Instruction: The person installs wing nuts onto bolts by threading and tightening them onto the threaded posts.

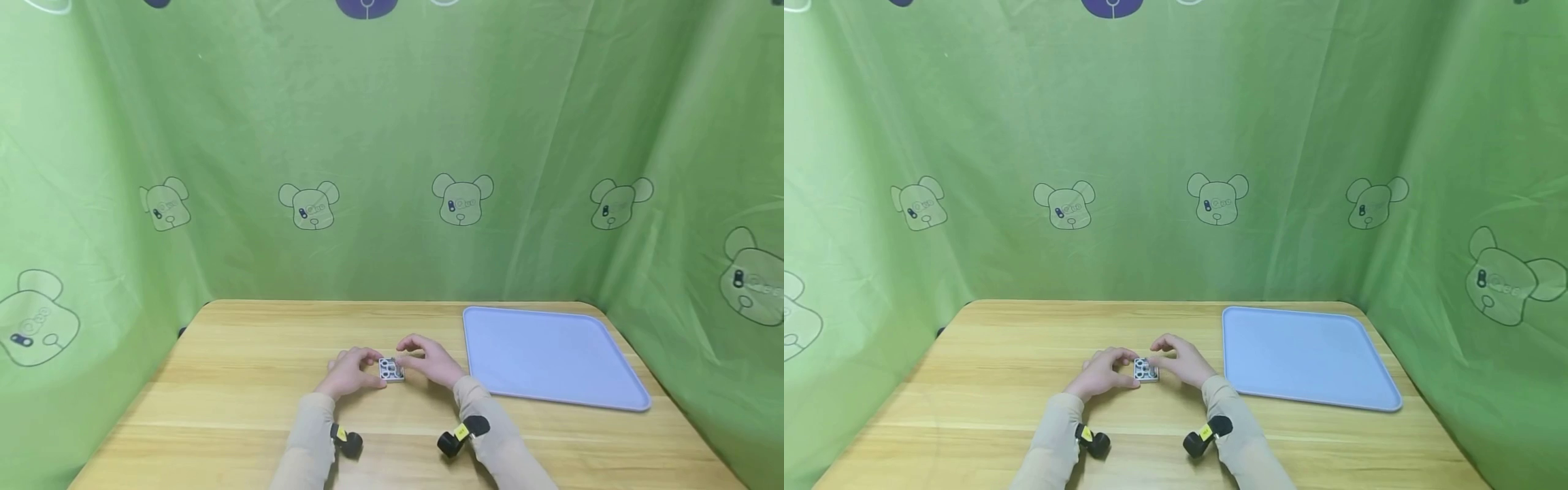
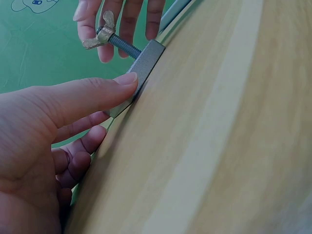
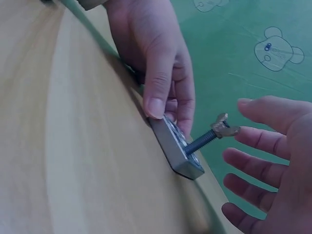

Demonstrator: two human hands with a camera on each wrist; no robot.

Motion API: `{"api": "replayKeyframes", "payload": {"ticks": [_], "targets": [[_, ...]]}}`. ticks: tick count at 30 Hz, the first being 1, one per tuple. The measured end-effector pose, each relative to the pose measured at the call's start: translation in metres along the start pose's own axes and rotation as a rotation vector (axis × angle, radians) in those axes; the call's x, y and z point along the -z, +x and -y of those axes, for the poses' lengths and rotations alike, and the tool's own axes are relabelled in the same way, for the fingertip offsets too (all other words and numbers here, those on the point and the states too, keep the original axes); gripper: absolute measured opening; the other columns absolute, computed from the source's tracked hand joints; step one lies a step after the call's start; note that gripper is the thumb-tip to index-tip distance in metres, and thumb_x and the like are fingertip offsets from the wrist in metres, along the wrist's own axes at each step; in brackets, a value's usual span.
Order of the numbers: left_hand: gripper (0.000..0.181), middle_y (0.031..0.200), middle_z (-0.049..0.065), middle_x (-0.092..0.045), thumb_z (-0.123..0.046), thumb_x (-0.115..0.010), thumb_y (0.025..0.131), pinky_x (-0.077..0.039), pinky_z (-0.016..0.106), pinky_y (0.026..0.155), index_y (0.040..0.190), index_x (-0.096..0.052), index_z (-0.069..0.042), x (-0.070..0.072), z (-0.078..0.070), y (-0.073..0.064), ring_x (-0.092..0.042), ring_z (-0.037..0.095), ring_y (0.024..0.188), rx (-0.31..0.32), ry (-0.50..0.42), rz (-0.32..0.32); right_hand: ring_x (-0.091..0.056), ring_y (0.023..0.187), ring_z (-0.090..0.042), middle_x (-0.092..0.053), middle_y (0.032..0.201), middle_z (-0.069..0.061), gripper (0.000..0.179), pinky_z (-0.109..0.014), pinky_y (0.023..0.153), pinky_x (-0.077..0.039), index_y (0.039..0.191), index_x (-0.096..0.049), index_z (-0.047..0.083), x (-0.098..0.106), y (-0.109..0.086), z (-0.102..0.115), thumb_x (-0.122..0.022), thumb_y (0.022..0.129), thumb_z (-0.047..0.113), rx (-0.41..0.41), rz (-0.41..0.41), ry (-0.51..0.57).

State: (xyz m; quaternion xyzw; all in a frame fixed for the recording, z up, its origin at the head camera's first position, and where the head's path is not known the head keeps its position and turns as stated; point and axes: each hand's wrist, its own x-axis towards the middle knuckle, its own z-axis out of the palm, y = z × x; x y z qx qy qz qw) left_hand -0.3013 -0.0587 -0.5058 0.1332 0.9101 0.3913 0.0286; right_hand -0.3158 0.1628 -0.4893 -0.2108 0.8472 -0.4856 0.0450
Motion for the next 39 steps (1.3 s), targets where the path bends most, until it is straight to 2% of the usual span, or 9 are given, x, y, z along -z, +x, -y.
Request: {"api": "replayKeyframes", "payload": {"ticks": [5, 11, 20, 24, 28, 32, 35, 39], "targets": [[0.054, 0.108, 0.0, -0.066, -0.035, -0.085, 0.065, -0.031, 0.043, 0.09, 0.115, -0.068, -0.021, 0.0, 0.0, 0.0, -0.05, 0.019, 0.1, 0.002, 0.0, -0.004, -0.054, 0.119, -0.036, -0.065, 0.118, -0.015, 0.021, -0.055, 0.102, -0.043, 0.113, -0.063, 0.005, 0.004, 0.0, -0.001, -0.06, 0.093, 0.014, 0.05, 0.002, 0.018], [0.055, 0.108, -0.001, -0.065, -0.036, -0.085, 0.066, -0.031, 0.044, 0.092, 0.116, -0.067, -0.022, 0.0, 0.0, 0.001, -0.05, 0.018, 0.1, 0.008, -0.002, 0.002, -0.053, 0.118, -0.037, -0.064, 0.119, -0.017, 0.028, -0.054, 0.101, -0.044, 0.114, -0.062, 0.002, 0.003, 0.0, -0.002, -0.063, 0.087, 0.003, 0.062, 0.048, 0.043], [0.054, 0.109, -0.001, -0.065, -0.037, -0.085, 0.067, -0.031, 0.044, 0.091, 0.116, -0.067, -0.022, 0.0, 0.0, 0.0, -0.05, 0.019, 0.1, 0.006, 0.003, 0.005, -0.053, 0.119, -0.036, -0.063, 0.121, -0.015, 0.029, -0.054, 0.102, -0.043, 0.116, -0.062, 0.005, -0.002, 0.001, -0.005, -0.066, 0.087, 0.009, 0.069, 0.097, 0.035], [0.054, 0.108, 0.0, -0.065, -0.037, -0.085, 0.067, -0.031, 0.044, 0.091, 0.115, -0.067, -0.022, 0.0, 0.0, 0.0, -0.049, 0.019, 0.1, 0.007, 0.002, 0.004, -0.053, 0.119, -0.036, -0.063, 0.12, -0.015, 0.024, -0.056, 0.102, -0.042, 0.112, -0.064, 0.005, -0.004, 0.002, -0.005, -0.065, 0.088, 0.008, 0.067, 0.105, 0.04], [0.053, 0.108, 0.0, -0.065, -0.037, -0.084, 0.067, -0.03, 0.043, 0.09, 0.115, -0.068, -0.022, 0.0, 0.001, 0.0, -0.049, 0.019, 0.1, 0.002, 0.011, 0.003, -0.053, 0.118, -0.037, -0.064, 0.118, -0.016, 0.018, -0.059, 0.102, -0.041, 0.105, -0.065, 0.003, -0.005, 0.001, -0.004, -0.065, 0.088, 0.006, 0.066, 0.091, 0.042], [0.053, 0.108, 0.001, -0.065, -0.036, -0.084, 0.067, -0.03, 0.043, 0.09, 0.115, -0.068, -0.022, 0.0, 0.001, 0.001, -0.05, 0.019, 0.1, 0.001, 0.014, 0.002, -0.053, 0.117, -0.04, -0.063, 0.116, -0.022, 0.016, -0.061, 0.102, -0.04, 0.102, -0.063, -0.002, -0.005, -0.003, 0.006, -0.065, 0.087, 0.002, 0.072, 0.083, 0.039], [0.054, 0.108, 0.001, -0.065, -0.036, -0.084, 0.067, -0.03, 0.043, 0.089, 0.116, -0.067, -0.021, 0.0, 0.0, 0.001, -0.05, 0.019, 0.1, 0.0, 0.013, 0.003, -0.055, 0.115, -0.037, -0.064, 0.115, -0.02, 0.015, -0.058, 0.101, -0.042, 0.1, -0.063, 0.001, -0.006, -0.003, 0.007, -0.067, 0.086, 0.006, 0.058, 0.073, 0.023], [0.054, 0.109, 0.0, -0.065, -0.036, -0.084, 0.067, -0.03, 0.042, 0.089, 0.116, -0.067, -0.021, 0.0, 0.001, 0.001, -0.05, 0.019, 0.1, 0.001, 0.013, 0.005, -0.057, 0.112, -0.029, -0.066, 0.112, -0.011, 0.014, -0.053, 0.1, -0.044, 0.094, -0.063, 0.01, -0.009, 0.002, -0.003, -0.072, 0.084, 0.014, 0.024, 0.034, -0.005]]}}
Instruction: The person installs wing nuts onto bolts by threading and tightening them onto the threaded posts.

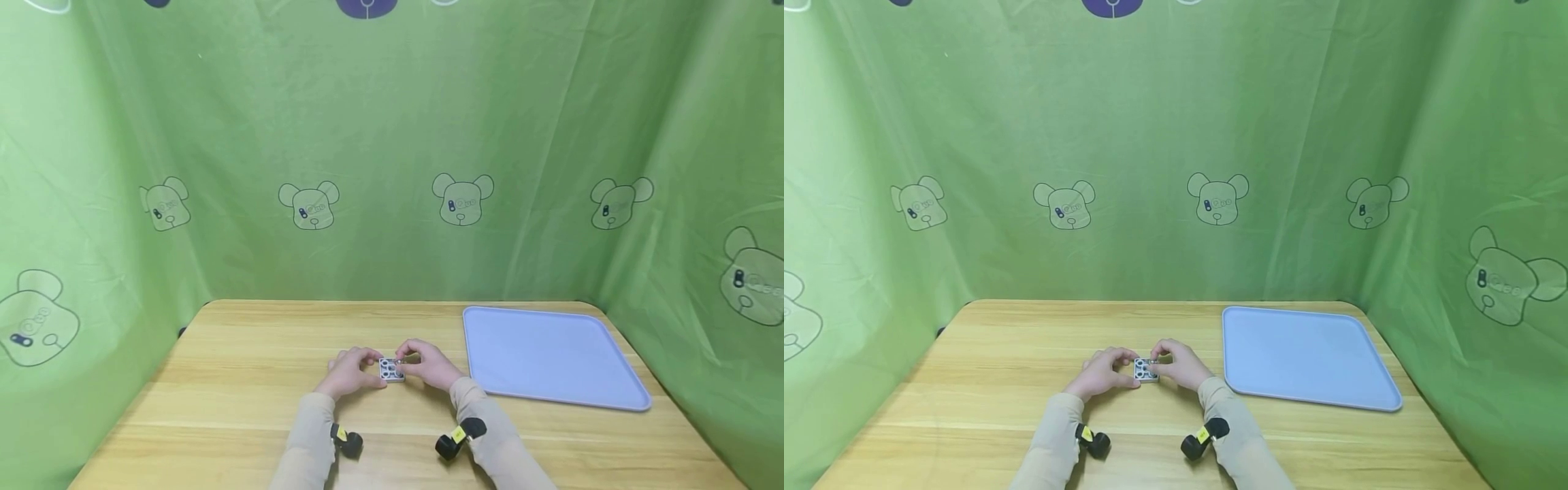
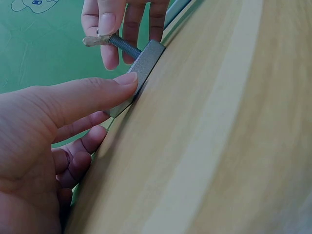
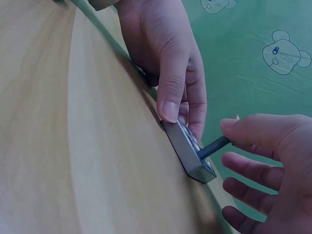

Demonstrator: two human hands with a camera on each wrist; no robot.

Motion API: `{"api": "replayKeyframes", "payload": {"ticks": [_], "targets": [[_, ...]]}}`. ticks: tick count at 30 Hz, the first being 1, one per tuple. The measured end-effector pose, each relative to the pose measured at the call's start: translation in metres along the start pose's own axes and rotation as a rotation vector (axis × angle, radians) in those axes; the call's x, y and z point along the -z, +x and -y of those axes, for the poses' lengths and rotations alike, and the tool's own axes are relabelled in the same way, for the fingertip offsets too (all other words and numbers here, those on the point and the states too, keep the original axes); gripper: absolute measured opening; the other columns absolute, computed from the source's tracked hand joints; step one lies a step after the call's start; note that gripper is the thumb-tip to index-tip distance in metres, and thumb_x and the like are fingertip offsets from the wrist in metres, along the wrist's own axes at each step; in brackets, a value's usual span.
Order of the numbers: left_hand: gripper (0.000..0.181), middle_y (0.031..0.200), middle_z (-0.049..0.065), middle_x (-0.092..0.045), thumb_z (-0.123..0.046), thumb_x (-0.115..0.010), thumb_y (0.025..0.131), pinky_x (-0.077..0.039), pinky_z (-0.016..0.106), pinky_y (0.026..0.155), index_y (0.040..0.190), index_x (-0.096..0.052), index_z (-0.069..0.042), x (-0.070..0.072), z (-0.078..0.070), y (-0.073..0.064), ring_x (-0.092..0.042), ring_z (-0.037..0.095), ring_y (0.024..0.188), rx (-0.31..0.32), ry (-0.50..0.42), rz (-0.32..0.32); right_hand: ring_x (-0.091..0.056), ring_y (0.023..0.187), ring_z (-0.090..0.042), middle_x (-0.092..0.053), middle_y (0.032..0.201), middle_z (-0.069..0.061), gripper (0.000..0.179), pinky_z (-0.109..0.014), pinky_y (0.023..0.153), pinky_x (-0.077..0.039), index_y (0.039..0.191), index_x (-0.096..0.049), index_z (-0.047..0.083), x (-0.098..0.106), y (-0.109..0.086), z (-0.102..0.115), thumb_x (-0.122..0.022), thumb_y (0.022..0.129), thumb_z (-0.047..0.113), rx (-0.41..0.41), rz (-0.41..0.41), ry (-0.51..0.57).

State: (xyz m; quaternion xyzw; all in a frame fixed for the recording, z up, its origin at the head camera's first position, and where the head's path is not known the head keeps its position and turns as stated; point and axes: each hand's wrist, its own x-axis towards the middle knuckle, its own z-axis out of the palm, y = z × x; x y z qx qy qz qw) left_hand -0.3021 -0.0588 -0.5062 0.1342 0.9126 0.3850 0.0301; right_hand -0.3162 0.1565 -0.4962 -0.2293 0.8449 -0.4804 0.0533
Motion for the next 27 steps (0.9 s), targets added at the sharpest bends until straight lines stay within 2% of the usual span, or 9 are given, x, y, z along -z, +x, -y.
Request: {"api": "replayKeyframes", "payload": {"ticks": [4, 7, 10, 13, 18, 27], "targets": [[0.053, 0.108, -0.001, -0.065, -0.036, -0.084, 0.067, -0.03, 0.041, 0.088, 0.115, -0.068, -0.022, -0.001, 0.001, 0.001, -0.049, 0.018, 0.099, -0.003, 0.0, 0.001, -0.058, 0.11, -0.027, -0.066, 0.109, -0.009, 0.016, -0.052, 0.099, -0.044, 0.092, -0.062, 0.01, -0.002, 0.001, -0.001, -0.073, 0.083, 0.015, -0.01, -0.014, -0.011], [0.053, 0.108, -0.001, -0.065, -0.037, -0.084, 0.067, -0.03, 0.041, 0.087, 0.115, -0.068, -0.023, -0.001, 0.002, 0.001, -0.049, 0.018, 0.1, -0.005, -0.002, 0.002, -0.057, 0.112, -0.029, -0.066, 0.109, -0.008, 0.02, -0.052, 0.1, -0.044, 0.097, -0.062, 0.009, -0.001, 0.0, -0.001, -0.074, 0.083, 0.017, -0.008, -0.008, -0.013], [0.053, 0.108, -0.002, -0.065, -0.038, -0.084, 0.067, -0.03, 0.041, 0.088, 0.115, -0.068, -0.023, -0.001, 0.002, 0.001, -0.049, 0.018, 0.1, 0.0, -0.005, 0.002, -0.056, 0.115, -0.029, -0.065, 0.111, -0.007, 0.025, -0.052, 0.102, -0.044, 0.104, -0.063, 0.01, 0.002, 0.0, 0.001, -0.072, 0.085, 0.023, -0.014, -0.017, -0.013], [0.054, 0.107, -0.001, -0.065, -0.037, -0.085, 0.066, -0.03, 0.042, 0.089, 0.115, -0.068, -0.023, -0.001, 0.002, 0.001, -0.049, 0.018, 0.1, -0.001, -0.007, 0.0, -0.056, 0.116, -0.03, -0.066, 0.114, -0.008, 0.022, -0.053, 0.102, -0.043, 0.108, -0.063, 0.011, 0.006, -0.001, 0.001, -0.065, 0.092, 0.025, -0.006, -0.031, -0.011], [0.054, 0.107, -0.002, -0.065, -0.037, -0.085, 0.066, -0.031, 0.042, 0.089, 0.115, -0.067, -0.023, -0.001, 0.002, 0.001, -0.049, 0.018, 0.099, 0.002, -0.005, -0.005, -0.056, 0.119, -0.035, -0.066, 0.119, -0.013, 0.021, -0.056, 0.102, -0.041, 0.115, -0.063, 0.008, 0.01, -0.002, 0.001, -0.053, 0.097, 0.013, 0.026, -0.011, -0.02], [0.054, 0.107, 0.0, -0.065, -0.036, -0.085, 0.066, -0.03, 0.043, 0.089, 0.115, -0.068, -0.021, 0.0, 0.001, 0.001, -0.049, 0.019, 0.1, -0.001, -0.006, -0.003, -0.053, 0.119, -0.039, -0.062, 0.123, -0.02, 0.032, -0.057, 0.103, -0.041, 0.12, -0.059, 0.001, 0.008, -0.002, 0.002, -0.061, 0.088, 0.002, 0.041, 0.029, 0.046]]}}
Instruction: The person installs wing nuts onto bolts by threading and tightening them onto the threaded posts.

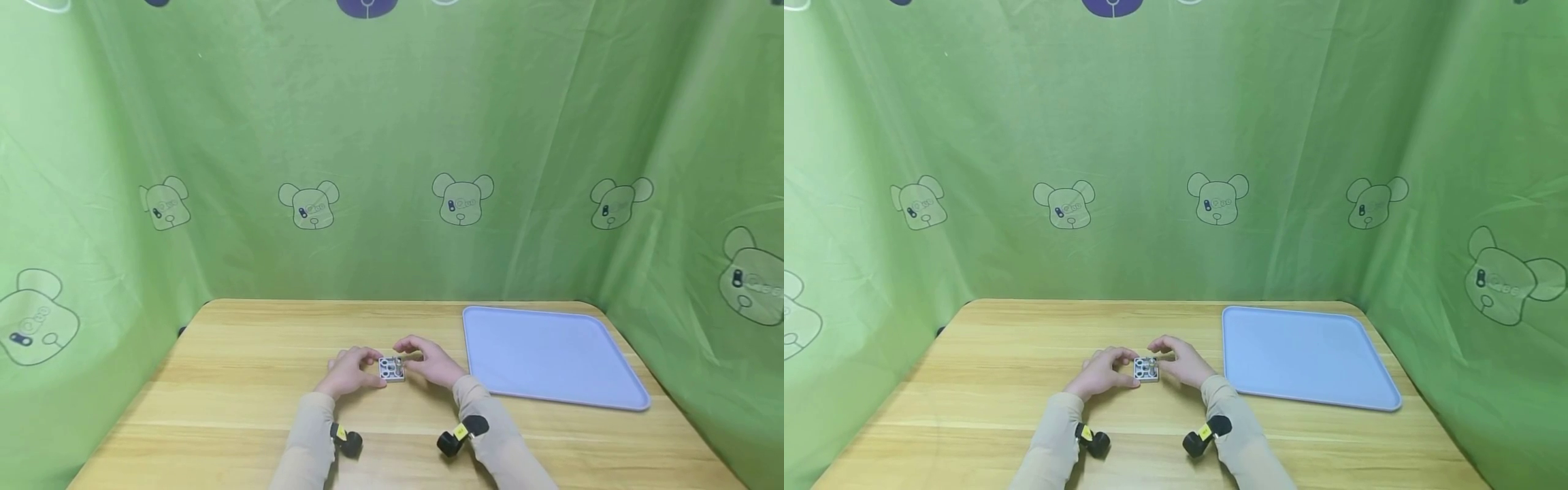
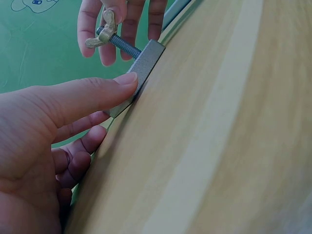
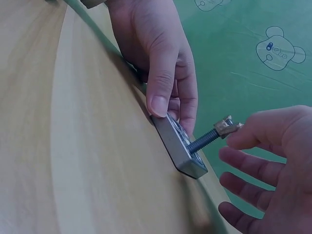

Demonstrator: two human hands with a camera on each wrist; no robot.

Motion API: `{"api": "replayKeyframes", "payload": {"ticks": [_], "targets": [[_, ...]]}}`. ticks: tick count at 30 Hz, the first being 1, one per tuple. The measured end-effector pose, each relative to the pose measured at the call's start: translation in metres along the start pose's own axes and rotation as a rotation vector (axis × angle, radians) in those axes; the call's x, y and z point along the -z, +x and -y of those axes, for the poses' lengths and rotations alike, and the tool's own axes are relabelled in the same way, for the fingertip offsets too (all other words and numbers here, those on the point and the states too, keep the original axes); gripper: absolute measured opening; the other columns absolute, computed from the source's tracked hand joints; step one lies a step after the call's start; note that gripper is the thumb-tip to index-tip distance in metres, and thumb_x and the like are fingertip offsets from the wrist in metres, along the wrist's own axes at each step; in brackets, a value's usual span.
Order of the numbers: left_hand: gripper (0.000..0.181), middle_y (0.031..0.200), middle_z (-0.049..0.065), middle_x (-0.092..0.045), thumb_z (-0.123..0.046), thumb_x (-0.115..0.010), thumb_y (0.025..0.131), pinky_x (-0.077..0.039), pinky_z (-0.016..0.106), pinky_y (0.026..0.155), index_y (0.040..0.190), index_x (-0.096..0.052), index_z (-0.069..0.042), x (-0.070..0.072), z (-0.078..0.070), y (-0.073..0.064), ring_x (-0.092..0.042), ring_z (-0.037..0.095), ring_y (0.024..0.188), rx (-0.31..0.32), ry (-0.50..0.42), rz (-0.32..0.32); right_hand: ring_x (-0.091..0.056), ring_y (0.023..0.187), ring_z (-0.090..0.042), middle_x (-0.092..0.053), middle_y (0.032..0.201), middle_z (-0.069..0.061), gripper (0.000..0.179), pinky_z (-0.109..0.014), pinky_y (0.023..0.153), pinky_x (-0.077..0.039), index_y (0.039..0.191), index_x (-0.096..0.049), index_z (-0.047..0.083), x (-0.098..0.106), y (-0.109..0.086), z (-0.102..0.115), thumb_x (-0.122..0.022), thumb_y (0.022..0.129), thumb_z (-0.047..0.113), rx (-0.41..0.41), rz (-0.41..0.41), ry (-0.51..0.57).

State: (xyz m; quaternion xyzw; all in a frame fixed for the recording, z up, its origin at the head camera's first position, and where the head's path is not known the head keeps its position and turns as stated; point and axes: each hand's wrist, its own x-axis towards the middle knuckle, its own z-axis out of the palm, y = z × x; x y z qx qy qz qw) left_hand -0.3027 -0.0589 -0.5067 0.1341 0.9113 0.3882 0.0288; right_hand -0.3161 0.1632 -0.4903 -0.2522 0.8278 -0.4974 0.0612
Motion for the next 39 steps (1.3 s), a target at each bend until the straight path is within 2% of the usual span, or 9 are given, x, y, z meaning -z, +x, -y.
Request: {"api": "replayKeyframes", "payload": {"ticks": [5, 10, 17, 23, 27, 31, 39], "targets": [[0.054, 0.108, 0.001, -0.065, -0.036, -0.085, 0.066, -0.03, 0.042, 0.088, 0.115, -0.068, -0.021, 0.001, 0.0, 0.0, -0.049, 0.019, 0.1, -0.001, 0.003, 0.003, -0.052, 0.119, -0.04, -0.061, 0.124, -0.021, 0.033, -0.058, 0.102, -0.041, 0.119, -0.06, 0.0, -0.002, 0.0, -0.002, -0.064, 0.087, 0.002, 0.015, 0.02, 0.004], [0.054, 0.107, 0.0, -0.065, -0.036, -0.085, 0.066, -0.03, 0.042, 0.088, 0.115, -0.068, -0.021, 0.0, 0.0, 0.0, -0.05, 0.019, 0.1, -0.012, 0.011, -0.002, -0.053, 0.119, -0.035, -0.064, 0.12, -0.013, 0.023, -0.057, 0.103, -0.041, 0.108, -0.066, 0.006, -0.003, 0.0, -0.001, -0.067, 0.085, 0.007, 0.0, 0.034, -0.02], [0.055, 0.107, 0.0, -0.065, -0.035, -0.085, 0.066, -0.03, 0.041, 0.088, 0.116, -0.067, -0.021, -0.001, 0.001, 0.0, -0.05, 0.019, 0.1, -0.004, 0.006, -0.004, -0.055, 0.115, -0.034, -0.066, 0.114, -0.013, 0.015, -0.059, 0.102, -0.04, 0.098, -0.067, 0.008, -0.005, 0.0, -0.002, -0.07, 0.084, 0.009, 0.011, 0.016, -0.035], [0.054, 0.108, 0.0, -0.065, -0.035, -0.085, 0.067, -0.03, 0.043, 0.089, 0.116, -0.067, -0.021, 0.0, 0.0, 0.0, -0.049, 0.02, 0.101, 0.004, 0.005, 0.002, -0.056, 0.114, -0.03, -0.066, 0.11, -0.008, 0.014, -0.056, 0.102, -0.041, 0.094, -0.064, 0.011, -0.008, 0.002, -0.002, -0.072, 0.083, 0.012, -0.043, -0.019, -0.049], [0.053, 0.108, -0.001, -0.064, -0.037, -0.084, 0.068, -0.03, 0.043, 0.09, 0.115, -0.067, -0.022, 0.0, 0.001, 0.001, -0.049, 0.019, 0.102, 0.013, 0.002, 0.005, -0.058, 0.113, -0.029, -0.066, 0.107, -0.006, 0.015, -0.055, 0.102, -0.042, 0.093, -0.062, 0.01, -0.011, 0.003, -0.003, -0.073, 0.083, 0.013, -0.065, -0.04, -0.05], [0.053, 0.108, -0.001, -0.064, -0.037, -0.084, 0.067, -0.03, 0.043, 0.09, 0.115, -0.067, -0.023, 0.0, 0.0, 0.0, -0.049, 0.019, 0.102, 0.011, 0.0, 0.004, -0.058, 0.112, -0.03, -0.066, 0.107, -0.008, 0.018, -0.054, 0.101, -0.044, 0.095, -0.061, 0.008, -0.012, 0.003, -0.002, -0.073, 0.082, 0.013, -0.052, -0.039, -0.036], [0.054, 0.109, 0.0, -0.065, -0.036, -0.085, 0.066, -0.031, 0.042, 0.09, 0.116, -0.067, -0.022, 0.001, -0.001, -0.001, -0.05, 0.02, 0.103, 0.008, 0.001, 0.002, -0.056, 0.116, -0.03, -0.065, 0.112, -0.007, 0.019, -0.052, 0.101, -0.044, 0.102, -0.063, 0.013, -0.002, 0.001, 0.002, -0.067, 0.089, 0.026, -0.072, -0.079, -0.038]]}}
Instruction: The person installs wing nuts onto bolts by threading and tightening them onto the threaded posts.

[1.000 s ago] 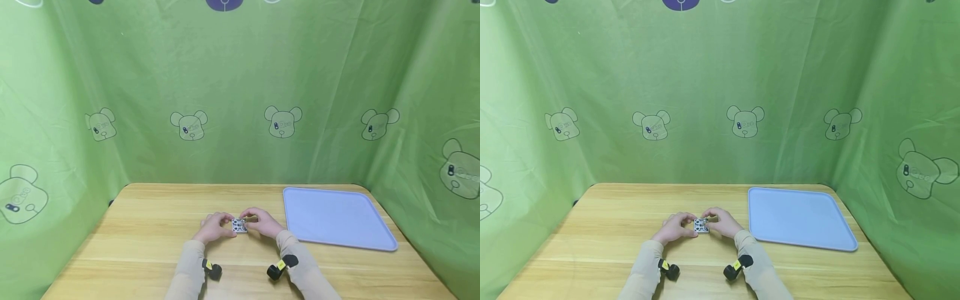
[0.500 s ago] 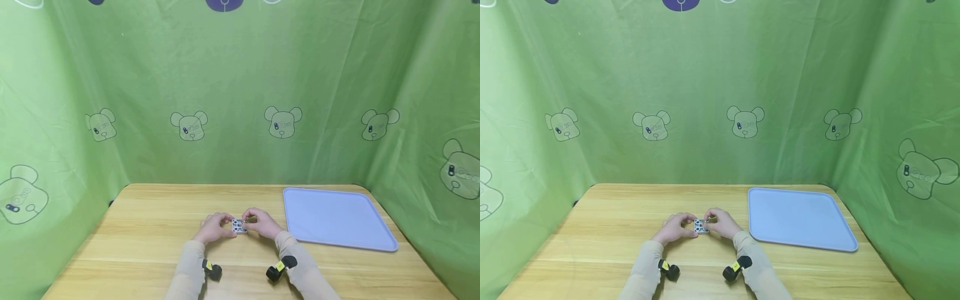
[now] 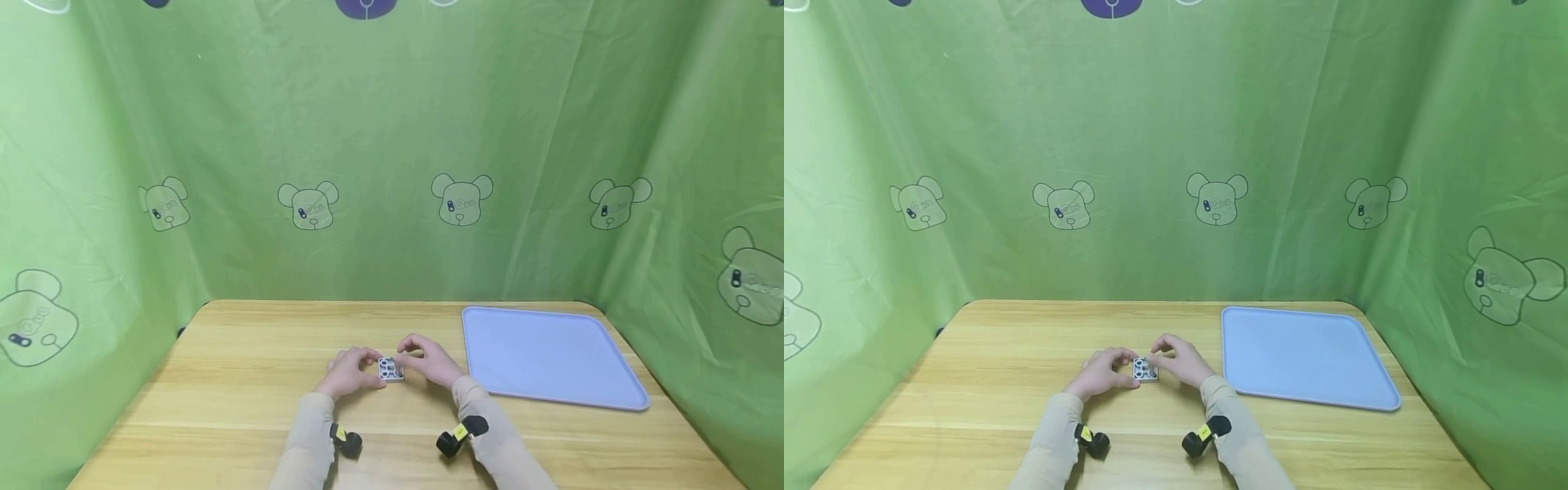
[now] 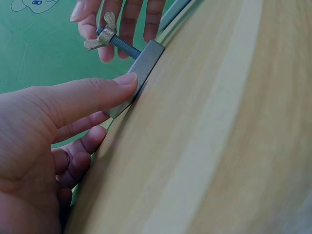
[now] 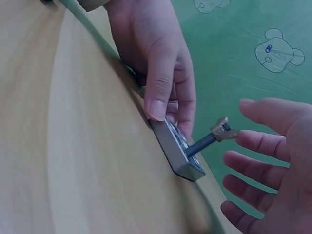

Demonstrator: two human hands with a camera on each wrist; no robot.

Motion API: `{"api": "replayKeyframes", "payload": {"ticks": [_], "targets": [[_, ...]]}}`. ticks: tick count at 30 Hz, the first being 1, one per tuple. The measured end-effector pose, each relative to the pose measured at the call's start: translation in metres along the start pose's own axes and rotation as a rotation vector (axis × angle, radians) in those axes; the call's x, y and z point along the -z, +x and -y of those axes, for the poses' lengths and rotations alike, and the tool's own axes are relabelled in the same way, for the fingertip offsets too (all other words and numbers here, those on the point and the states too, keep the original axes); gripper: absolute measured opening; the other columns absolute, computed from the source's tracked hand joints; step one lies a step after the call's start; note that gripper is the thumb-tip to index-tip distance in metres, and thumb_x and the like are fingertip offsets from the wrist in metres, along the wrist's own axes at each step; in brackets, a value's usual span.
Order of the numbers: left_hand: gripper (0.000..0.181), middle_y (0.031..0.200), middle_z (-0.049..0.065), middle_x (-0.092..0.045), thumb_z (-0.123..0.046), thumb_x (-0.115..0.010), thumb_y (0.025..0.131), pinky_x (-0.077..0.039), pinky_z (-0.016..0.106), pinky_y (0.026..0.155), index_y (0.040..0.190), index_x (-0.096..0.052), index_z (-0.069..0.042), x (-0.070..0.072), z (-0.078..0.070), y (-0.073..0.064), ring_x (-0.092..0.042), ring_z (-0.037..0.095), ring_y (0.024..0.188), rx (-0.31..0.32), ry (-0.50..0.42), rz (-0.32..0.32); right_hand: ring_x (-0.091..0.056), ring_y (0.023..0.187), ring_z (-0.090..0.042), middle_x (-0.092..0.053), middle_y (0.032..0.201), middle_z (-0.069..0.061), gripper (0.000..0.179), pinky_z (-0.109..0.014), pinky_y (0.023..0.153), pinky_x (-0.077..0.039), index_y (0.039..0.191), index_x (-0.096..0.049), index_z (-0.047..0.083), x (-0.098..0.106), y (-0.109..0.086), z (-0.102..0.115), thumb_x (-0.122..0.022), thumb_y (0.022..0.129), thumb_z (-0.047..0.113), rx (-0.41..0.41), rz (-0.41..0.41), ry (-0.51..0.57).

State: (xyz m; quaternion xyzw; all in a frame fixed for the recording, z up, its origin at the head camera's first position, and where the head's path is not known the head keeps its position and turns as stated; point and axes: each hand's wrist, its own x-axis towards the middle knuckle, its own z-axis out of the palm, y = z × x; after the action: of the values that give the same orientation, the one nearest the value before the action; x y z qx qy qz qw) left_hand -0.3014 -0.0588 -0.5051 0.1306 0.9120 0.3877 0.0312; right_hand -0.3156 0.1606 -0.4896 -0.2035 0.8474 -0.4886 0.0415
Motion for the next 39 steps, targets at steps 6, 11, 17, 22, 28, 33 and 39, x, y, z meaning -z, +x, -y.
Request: {"api": "replayKeyframes", "payload": {"ticks": [6, 11, 17, 22, 28, 33, 39], "targets": [[0.054, 0.107, -0.001, -0.065, -0.036, -0.085, 0.066, -0.031, 0.041, 0.088, 0.115, -0.067, -0.023, -0.0001, 0.0012, 0.0006, -0.049, 0.018, 0.1, -0.001, 0.003, -0.005, -0.057, 0.116, -0.033, -0.065, 0.115, -0.012, 0.017, -0.053, 0.101, -0.045, 0.107, -0.063, 0.008, 0.0041, -0.0005, -0.0005, -0.062, 0.092, 0.017, 0.033, -0.002, -0.019], [0.054, 0.107, -0.002, -0.065, -0.036, -0.085, 0.066, -0.031, 0.041, 0.088, 0.115, -0.067, -0.024, -0.0002, 0.0022, 0.0008, -0.049, 0.018, 0.1, -0.002, 0.001, -0.005, -0.056, 0.117, -0.035, -0.065, 0.115, -0.013, 0.02, -0.053, 0.101, -0.044, 0.107, -0.063, 0.006, 0.0037, -0.0002, -0.0013, -0.063, 0.087, 0.007, 0.045, 0.018, -0.01], [0.054, 0.108, -0.002, -0.065, -0.036, -0.085, 0.066, -0.031, 0.042, 0.09, 0.116, -0.067, -0.023, -0.0007, 0.0017, 0.0007, -0.049, 0.019, 0.101, -0.005, 0.0, -0.002, -0.055, 0.119, -0.037, -0.064, 0.119, -0.016, 0.03, -0.054, 0.103, -0.043, 0.113, -0.062, 0.004, 0.0011, 0.0003, -0.0029, -0.067, 0.084, 0.005, 0.05, 0.06, 0.021], [0.054, 0.108, -0.001, -0.065, -0.036, -0.085, 0.067, -0.031, 0.044, 0.09, 0.116, -0.067, -0.022, -0.0013, 0.0018, 0.0014, -0.049, 0.019, 0.102, -0.008, 0.001, -0.001, -0.054, 0.119, -0.038, -0.063, 0.123, -0.018, 0.035, -0.054, 0.103, -0.043, 0.118, -0.061, 0.002, -0.0009, 0.0006, -0.0033, -0.069, 0.084, 0.008, 0.065, 0.086, 0.025], [0.055, 0.108, -0.002, -0.064, -0.037, -0.084, 0.067, -0.031, 0.043, 0.09, 0.116, -0.067, -0.023, -0.0009, 0.0019, 0.0015, -0.049, 0.02, 0.102, -0.001, 0.0, 0.001, -0.055, 0.117, -0.036, -0.065, 0.116, -0.014, 0.021, -0.056, 0.102, -0.043, 0.105, -0.067, 0.006, -0.0021, 0.0, -0.0028, -0.07, 0.084, 0.009, 0.079, 0.079, 0.003], [0.055, 0.108, -0.002, -0.064, -0.038, -0.084, 0.066, -0.03, 0.042, 0.09, 0.116, -0.067, -0.023, -0.001, 0.0022, 0.0018, -0.049, 0.019, 0.101, 0.002, 0.003, 0.0, -0.056, 0.114, -0.032, -0.066, 0.111, -0.01, 0.014, -0.055, 0.101, -0.043, 0.095, -0.066, 0.009, -0.003, 0.0002, -0.0018, -0.071, 0.083, 0.012, 0.071, 0.068, -0.017], [0.054, 0.108, -0.001, -0.064, -0.037, -0.084, 0.066, -0.03, 0.04, 0.087, 0.116, -0.067, -0.022, -0.0014, 0.0023, 0.0017, -0.048, 0.019, 0.1, -0.007, 0.002, 0.001, -0.057, 0.11, -0.028, -0.066, 0.106, -0.007, 0.014, -0.053, 0.1, -0.044, 0.091, -0.064, 0.01, -0.0053, 0.0, -0.0018, -0.073, 0.082, 0.015, 0.049, 0.041, -0.043]]}}
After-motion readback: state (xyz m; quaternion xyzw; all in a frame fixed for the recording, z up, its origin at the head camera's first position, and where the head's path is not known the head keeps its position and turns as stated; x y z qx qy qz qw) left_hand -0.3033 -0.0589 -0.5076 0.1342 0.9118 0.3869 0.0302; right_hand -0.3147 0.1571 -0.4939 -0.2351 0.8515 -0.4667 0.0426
